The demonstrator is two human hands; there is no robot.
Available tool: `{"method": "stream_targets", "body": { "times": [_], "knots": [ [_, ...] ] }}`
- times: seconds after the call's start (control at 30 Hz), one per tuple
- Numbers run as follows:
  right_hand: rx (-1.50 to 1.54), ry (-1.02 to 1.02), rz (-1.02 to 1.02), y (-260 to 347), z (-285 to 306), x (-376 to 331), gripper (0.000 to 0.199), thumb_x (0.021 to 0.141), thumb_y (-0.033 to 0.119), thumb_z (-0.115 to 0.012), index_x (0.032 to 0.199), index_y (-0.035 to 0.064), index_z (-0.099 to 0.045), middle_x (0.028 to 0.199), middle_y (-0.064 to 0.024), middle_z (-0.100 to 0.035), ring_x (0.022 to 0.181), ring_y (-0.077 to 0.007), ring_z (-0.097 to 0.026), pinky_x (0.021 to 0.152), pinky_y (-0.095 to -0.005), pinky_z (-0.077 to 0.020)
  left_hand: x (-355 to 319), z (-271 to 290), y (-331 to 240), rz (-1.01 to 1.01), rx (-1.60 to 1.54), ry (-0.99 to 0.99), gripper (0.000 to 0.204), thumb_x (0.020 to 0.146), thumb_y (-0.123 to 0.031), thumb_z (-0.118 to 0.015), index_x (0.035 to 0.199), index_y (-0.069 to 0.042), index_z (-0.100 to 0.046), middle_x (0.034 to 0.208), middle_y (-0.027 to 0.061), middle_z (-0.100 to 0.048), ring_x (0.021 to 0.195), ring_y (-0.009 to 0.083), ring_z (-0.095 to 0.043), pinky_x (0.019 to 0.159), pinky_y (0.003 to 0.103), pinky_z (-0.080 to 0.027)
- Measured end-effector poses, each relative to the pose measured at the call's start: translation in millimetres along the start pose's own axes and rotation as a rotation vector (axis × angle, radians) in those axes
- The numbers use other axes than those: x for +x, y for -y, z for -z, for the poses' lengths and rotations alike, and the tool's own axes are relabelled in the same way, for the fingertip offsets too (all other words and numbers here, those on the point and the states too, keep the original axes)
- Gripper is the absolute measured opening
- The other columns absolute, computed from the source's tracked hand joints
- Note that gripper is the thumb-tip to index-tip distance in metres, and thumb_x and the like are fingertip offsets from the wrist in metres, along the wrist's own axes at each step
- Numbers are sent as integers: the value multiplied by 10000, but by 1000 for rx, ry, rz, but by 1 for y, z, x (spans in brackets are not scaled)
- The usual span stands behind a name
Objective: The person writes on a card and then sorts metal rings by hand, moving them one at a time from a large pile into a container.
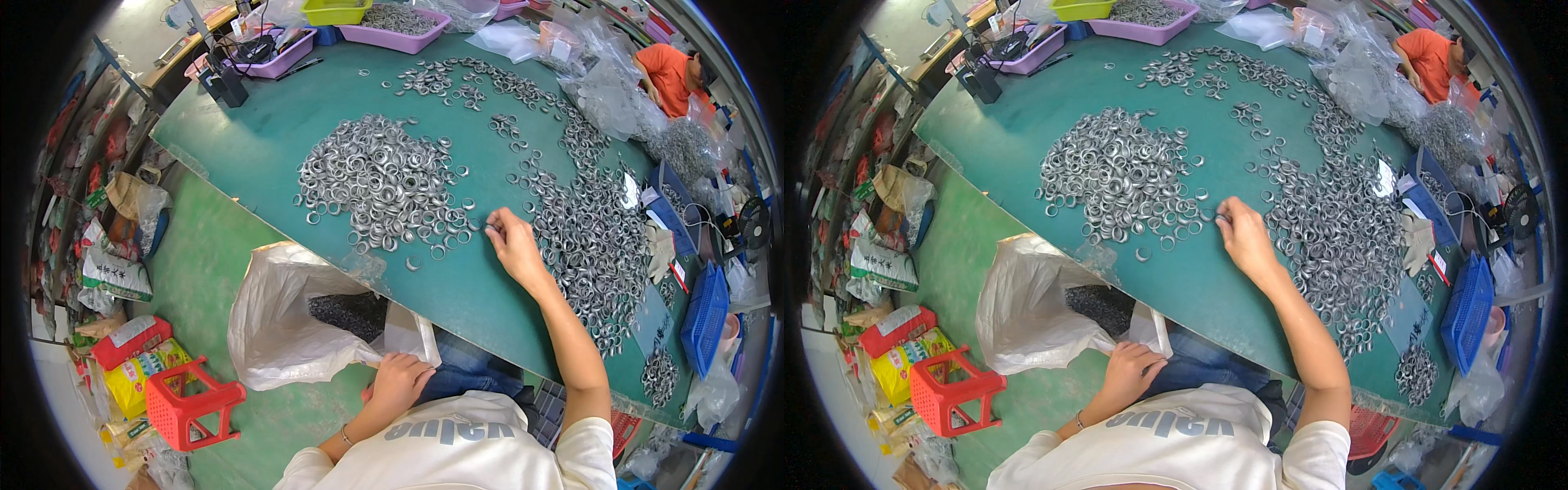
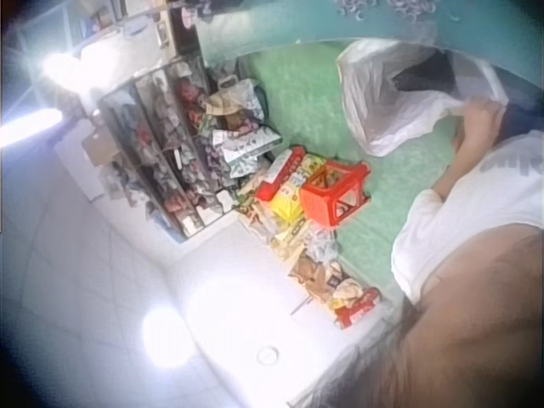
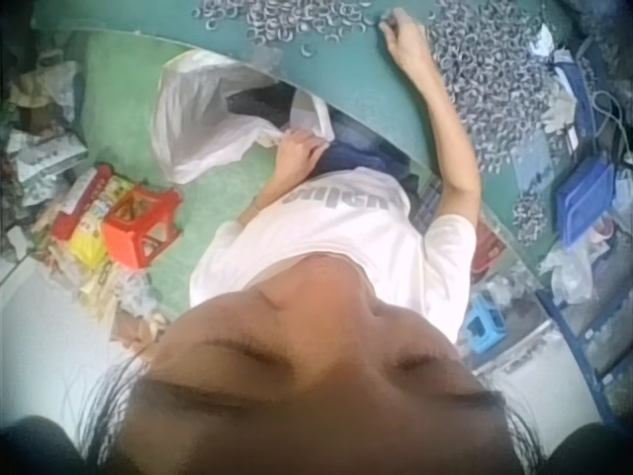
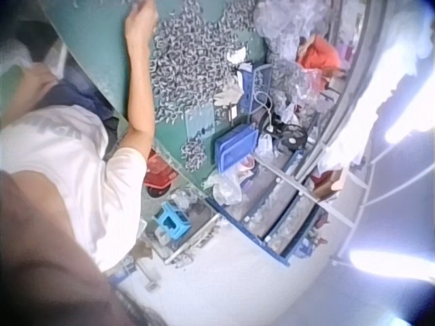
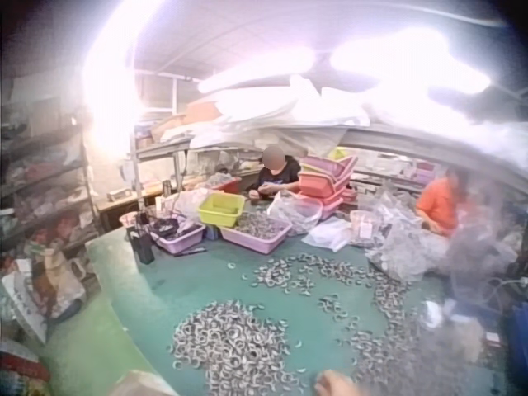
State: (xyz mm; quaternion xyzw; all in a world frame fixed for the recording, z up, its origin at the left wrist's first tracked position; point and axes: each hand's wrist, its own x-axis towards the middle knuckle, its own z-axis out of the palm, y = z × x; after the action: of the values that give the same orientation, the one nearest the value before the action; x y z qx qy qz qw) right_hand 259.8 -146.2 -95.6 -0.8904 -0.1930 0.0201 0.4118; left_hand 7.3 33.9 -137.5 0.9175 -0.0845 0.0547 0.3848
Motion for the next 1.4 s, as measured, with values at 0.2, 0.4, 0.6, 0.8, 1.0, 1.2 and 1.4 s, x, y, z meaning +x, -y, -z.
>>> {"method": "stream_targets", "body": {
  "times": [0.2, 0.4, 0.6, 0.8, 1.0, 1.2, 1.4],
  "knots": [
    [-280, 6, 107, 10, -10, 3, 134, 823, 74, -662, 936, 23, -612, 904, -182, -638, 821, -400, -629, 694, -478, -503, 1, 1, 0, -5, 5, -7, 79, 783, -144, -712, 802, -69, -695, 741, 58, -627, 740, 246, -601, 739, 372, -426],
    [175, 238, 248, 72, -18, -40, 136, 833, 61, -668, 940, -14, -629, 838, -161, -625, 765, -341, -615, 695, -402, -491, -4, -3, 0, 4, 16, -9, 82, 789, -149, -707, 806, -70, -694, 741, 57, -628, 741, 238, -602, 751, 371, -430],
    [101, 137, 365, 72, -52, -49, 167, 838, 67, -646, 997, 25, -620, 893, -156, -606, 816, -339, -618, 716, -402, -500, -1, 0, -2, 13, 4, 0, 77, 779, -144, -733, 815, -77, -720, 733, 53, -632, 731, 235, -597, 760, 382, -427],
    [-340, -170, 169, 25, -34, -9, 170, 816, 90, -657, 944, 22, -568, 890, -149, -587, 856, -339, -598, 728, -441, -496, -4, -3, -2, 10, -38, -16, 83, 770, -141, -743, 813, -73, -723, 710, 51, -624, 707, 235, -588, 715, 369, -420],
    [-15, 22, -100, 33, -22, -7, 147, 795, 36, -620, 927, -8, -572, 811, -173, -639, 734, -353, -632, 671, -447, -500, -4, -2, -2, 29, -31, -27, 90, 768, -149, -747, 802, -71, -722, 710, 54, -624, 704, 238, -587, 718, 374, -426],
    [-258, 109, 157, 42, -36, -5, 254, 795, 57, -616, 1042, 20, -569, 966, -186, -619, 848, -379, -628, 729, -474, -512, 0, -1, -4, 7, -26, -36, 96, 774, -156, -745, 806, -69, -720, 702, 51, -619, 704, 239, -586, 726, 375, -428],
    [-170, 251, -7, 37, -17, -3, 211, 788, 51, -666, 945, 1, -534, 929, -201, -620, 832, -396, -622, 719, -480, -501, -4, -2, -1, -8, -31, -36, 82, 779, -141, -722, 808, -66, -706, 706, 48, -613, 705, 237, -591, 709, 361, -426]
  ]
}}
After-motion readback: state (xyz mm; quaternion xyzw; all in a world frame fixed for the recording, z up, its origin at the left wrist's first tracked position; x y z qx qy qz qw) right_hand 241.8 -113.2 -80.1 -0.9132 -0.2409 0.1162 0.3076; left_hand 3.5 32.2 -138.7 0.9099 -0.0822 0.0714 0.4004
